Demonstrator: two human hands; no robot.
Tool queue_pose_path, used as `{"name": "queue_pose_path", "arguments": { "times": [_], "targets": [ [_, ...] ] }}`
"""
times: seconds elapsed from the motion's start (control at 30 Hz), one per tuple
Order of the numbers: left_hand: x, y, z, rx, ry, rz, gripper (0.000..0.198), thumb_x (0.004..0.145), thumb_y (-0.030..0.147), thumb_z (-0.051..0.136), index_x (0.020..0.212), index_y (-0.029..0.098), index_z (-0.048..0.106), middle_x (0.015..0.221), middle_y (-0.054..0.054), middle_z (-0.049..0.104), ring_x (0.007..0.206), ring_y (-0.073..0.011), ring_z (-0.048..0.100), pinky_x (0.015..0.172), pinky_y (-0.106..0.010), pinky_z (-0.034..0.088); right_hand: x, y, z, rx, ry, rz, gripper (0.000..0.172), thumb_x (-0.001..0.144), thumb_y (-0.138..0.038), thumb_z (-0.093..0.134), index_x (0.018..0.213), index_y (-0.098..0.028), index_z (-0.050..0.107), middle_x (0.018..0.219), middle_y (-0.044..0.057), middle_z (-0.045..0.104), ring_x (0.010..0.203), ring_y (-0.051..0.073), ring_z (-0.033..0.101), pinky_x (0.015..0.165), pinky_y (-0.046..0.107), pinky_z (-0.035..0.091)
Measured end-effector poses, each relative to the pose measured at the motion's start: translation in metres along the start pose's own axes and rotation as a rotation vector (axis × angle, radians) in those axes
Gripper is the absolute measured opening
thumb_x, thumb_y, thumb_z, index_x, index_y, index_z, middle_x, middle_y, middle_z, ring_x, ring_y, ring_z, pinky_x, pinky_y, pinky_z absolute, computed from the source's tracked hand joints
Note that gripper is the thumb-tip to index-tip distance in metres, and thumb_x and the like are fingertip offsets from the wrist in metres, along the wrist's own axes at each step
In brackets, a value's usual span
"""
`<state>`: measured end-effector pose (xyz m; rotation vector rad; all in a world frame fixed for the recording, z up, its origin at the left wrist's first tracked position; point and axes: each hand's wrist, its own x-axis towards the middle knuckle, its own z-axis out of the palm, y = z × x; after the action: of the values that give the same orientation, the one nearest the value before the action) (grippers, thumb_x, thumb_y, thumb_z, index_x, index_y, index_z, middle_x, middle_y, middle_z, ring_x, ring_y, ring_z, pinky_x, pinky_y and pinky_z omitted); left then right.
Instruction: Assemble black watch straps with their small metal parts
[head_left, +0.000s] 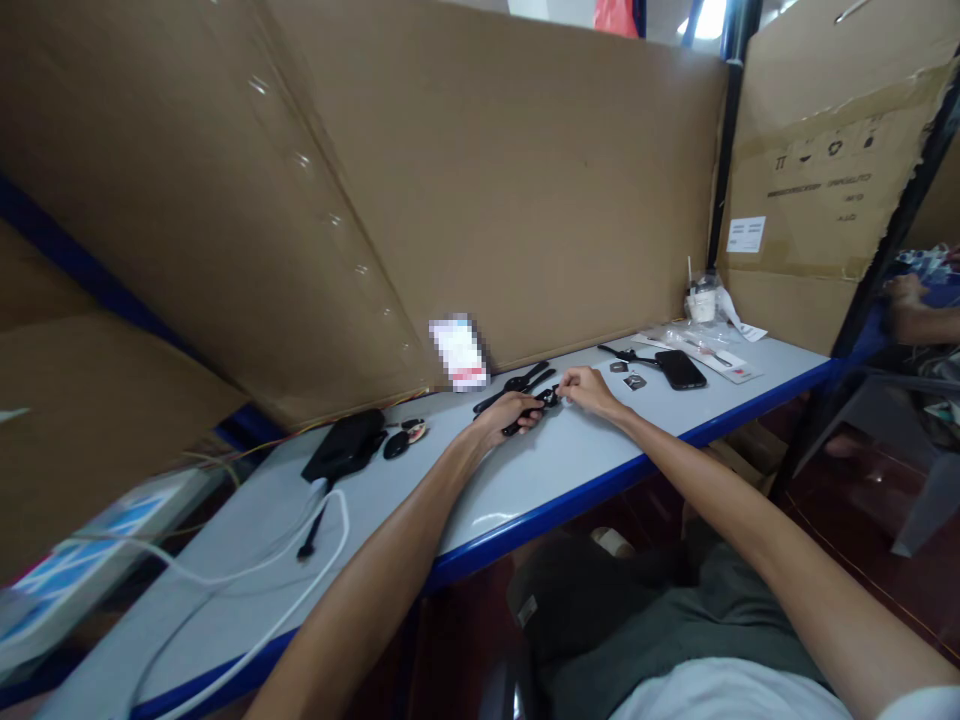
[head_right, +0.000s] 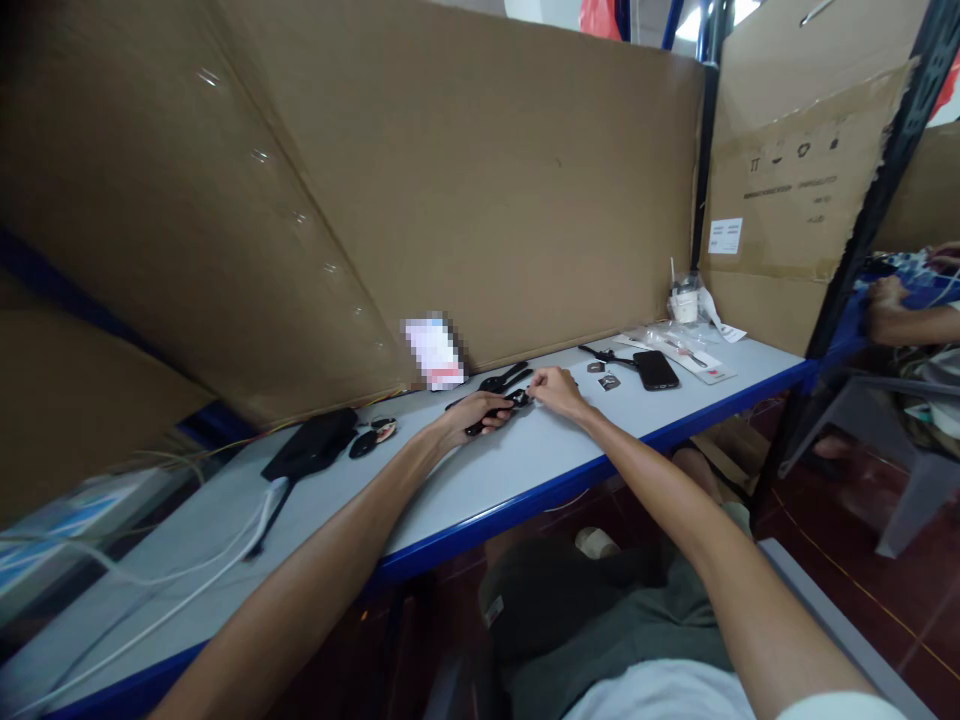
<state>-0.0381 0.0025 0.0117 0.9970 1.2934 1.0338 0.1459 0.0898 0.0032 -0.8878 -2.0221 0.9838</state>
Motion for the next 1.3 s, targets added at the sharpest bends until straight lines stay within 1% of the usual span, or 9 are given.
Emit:
{"name": "queue_pose_path", "arguments": {
  "times": [0.03, 0.13, 0.23, 0.33, 0.47, 0.63, 0.8, 0.93, 1.3],
  "targets": [
    [0.000, 0.001, -0.002, -0.032, -0.006, -0.017, 0.019, 0.086, 0.011, 0.070, 0.078, 0.015, 0.053, 0.059, 0.006, 0.047, 0.038, -0.0012, 0.033, 0.035, -0.014, 0.020, -0.001, 0.001, -0.001, -0.019, -0.031, -0.023, 0.009, 0.081, -0.024, 0.076, 0.083, -0.016, 0.073, 0.063, -0.005, 0.065, 0.062, 0.010, 0.058, 0.063, 0.019, 0.039],
    [-0.002, 0.004, -0.008, -0.090, -0.017, -0.065, 0.018, 0.088, 0.011, 0.066, 0.078, 0.016, 0.051, 0.059, 0.008, 0.043, 0.036, -0.0003, 0.029, 0.032, -0.014, 0.014, -0.002, 0.004, -0.003, -0.049, -0.112, -0.082, 0.018, 0.077, -0.026, 0.083, 0.088, -0.016, 0.073, 0.066, -0.005, 0.066, 0.064, 0.010, 0.059, 0.065, 0.020, 0.039],
    [-0.004, 0.005, -0.010, -0.090, -0.038, -0.074, 0.018, 0.088, 0.014, 0.068, 0.079, 0.016, 0.053, 0.059, 0.008, 0.042, 0.035, -0.0006, 0.027, 0.030, -0.015, 0.010, -0.001, 0.004, -0.002, -0.087, -0.115, -0.106, 0.020, 0.079, -0.031, 0.084, 0.086, -0.015, 0.074, 0.071, -0.003, 0.068, 0.068, 0.011, 0.061, 0.067, 0.021, 0.041],
    [-0.006, 0.004, -0.006, -0.071, -0.036, -0.032, 0.018, 0.087, 0.016, 0.070, 0.079, 0.015, 0.054, 0.059, 0.008, 0.042, 0.035, -0.0011, 0.027, 0.030, -0.015, 0.011, -0.005, -0.001, -0.001, -0.194, -0.092, -0.153, 0.023, 0.082, -0.036, 0.085, 0.085, -0.015, 0.076, 0.079, 0.001, 0.073, 0.075, 0.013, 0.064, 0.070, 0.022, 0.041],
    [-0.010, 0.002, 0.003, -0.031, 0.010, 0.062, 0.017, 0.087, 0.016, 0.069, 0.078, 0.015, 0.055, 0.060, 0.006, 0.045, 0.036, -0.0014, 0.030, 0.030, -0.014, 0.013, -0.016, -0.012, 0.001, -0.410, -0.040, -0.193, 0.026, 0.091, -0.042, 0.079, 0.091, -0.016, 0.078, 0.088, 0.007, 0.077, 0.082, 0.018, 0.067, 0.071, 0.025, 0.040],
    [-0.014, -0.001, 0.011, 0.047, 0.080, 0.126, 0.022, 0.090, 0.018, 0.066, 0.073, 0.016, 0.053, 0.059, 0.004, 0.046, 0.037, -0.0024, 0.032, 0.031, -0.015, 0.014, -0.024, -0.018, 0.005, -0.591, -0.057, -0.284, 0.025, 0.102, -0.040, 0.068, 0.100, -0.016, 0.077, 0.102, 0.012, 0.078, 0.092, 0.021, 0.070, 0.077, 0.027, 0.040],
    [-0.016, -0.002, 0.012, 0.055, 0.075, 0.168, 0.022, 0.093, 0.023, 0.066, 0.076, 0.015, 0.054, 0.060, 0.003, 0.048, 0.038, -0.0030, 0.033, 0.032, -0.016, 0.016, -0.026, -0.018, 0.006, -0.664, -0.056, -0.319, 0.027, 0.105, -0.040, 0.063, 0.111, -0.015, 0.073, 0.111, 0.014, 0.076, 0.097, 0.024, 0.070, 0.080, 0.028, 0.041],
    [-0.018, -0.002, 0.013, 0.082, 0.073, 0.162, 0.021, 0.092, 0.024, 0.070, 0.080, 0.016, 0.055, 0.060, 0.004, 0.049, 0.038, -0.0030, 0.033, 0.032, -0.016, 0.016, -0.028, -0.020, 0.005, -0.706, -0.074, -0.312, 0.030, 0.106, -0.041, 0.061, 0.115, -0.015, 0.072, 0.114, 0.015, 0.076, 0.100, 0.026, 0.070, 0.082, 0.029, 0.042],
    [-0.021, -0.003, 0.019, 0.108, 0.073, 0.226, 0.021, 0.089, 0.021, 0.072, 0.082, 0.018, 0.052, 0.059, 0.006, 0.046, 0.038, -0.0031, 0.033, 0.032, -0.015, 0.017, -0.029, -0.021, 0.005, -0.702, -0.064, -0.299, 0.031, 0.105, -0.042, 0.062, 0.115, -0.015, 0.070, 0.115, 0.015, 0.075, 0.099, 0.026, 0.070, 0.082, 0.030, 0.043]
  ]
}}
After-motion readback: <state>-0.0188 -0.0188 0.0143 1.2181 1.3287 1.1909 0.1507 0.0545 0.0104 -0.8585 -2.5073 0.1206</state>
